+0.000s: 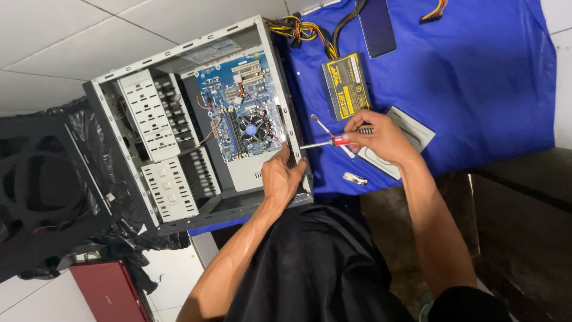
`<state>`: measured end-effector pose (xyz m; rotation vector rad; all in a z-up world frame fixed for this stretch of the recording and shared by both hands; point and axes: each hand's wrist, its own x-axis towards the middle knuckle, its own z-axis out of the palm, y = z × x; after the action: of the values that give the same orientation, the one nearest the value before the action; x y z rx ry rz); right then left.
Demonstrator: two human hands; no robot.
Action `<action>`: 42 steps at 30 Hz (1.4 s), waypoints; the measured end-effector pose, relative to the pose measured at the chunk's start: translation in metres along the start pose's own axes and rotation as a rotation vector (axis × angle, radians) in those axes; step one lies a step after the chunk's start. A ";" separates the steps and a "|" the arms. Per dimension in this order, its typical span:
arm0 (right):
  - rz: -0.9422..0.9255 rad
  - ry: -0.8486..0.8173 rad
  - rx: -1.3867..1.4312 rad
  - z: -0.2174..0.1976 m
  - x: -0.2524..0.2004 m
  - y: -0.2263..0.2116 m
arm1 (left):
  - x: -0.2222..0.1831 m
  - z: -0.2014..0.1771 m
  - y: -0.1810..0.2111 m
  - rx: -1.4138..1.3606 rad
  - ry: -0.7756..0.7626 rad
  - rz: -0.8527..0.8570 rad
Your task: Disassembling a desktop computer case and removing internal components like the power supply
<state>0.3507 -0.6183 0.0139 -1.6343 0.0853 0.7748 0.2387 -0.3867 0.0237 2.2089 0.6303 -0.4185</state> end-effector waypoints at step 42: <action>-0.058 0.049 -0.019 -0.005 -0.010 0.023 | 0.003 0.010 -0.008 0.004 0.059 0.001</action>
<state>0.3349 -0.6321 -0.0003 -1.6673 0.0650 0.6936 0.2359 -0.3885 0.0112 2.2325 0.6606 -0.3551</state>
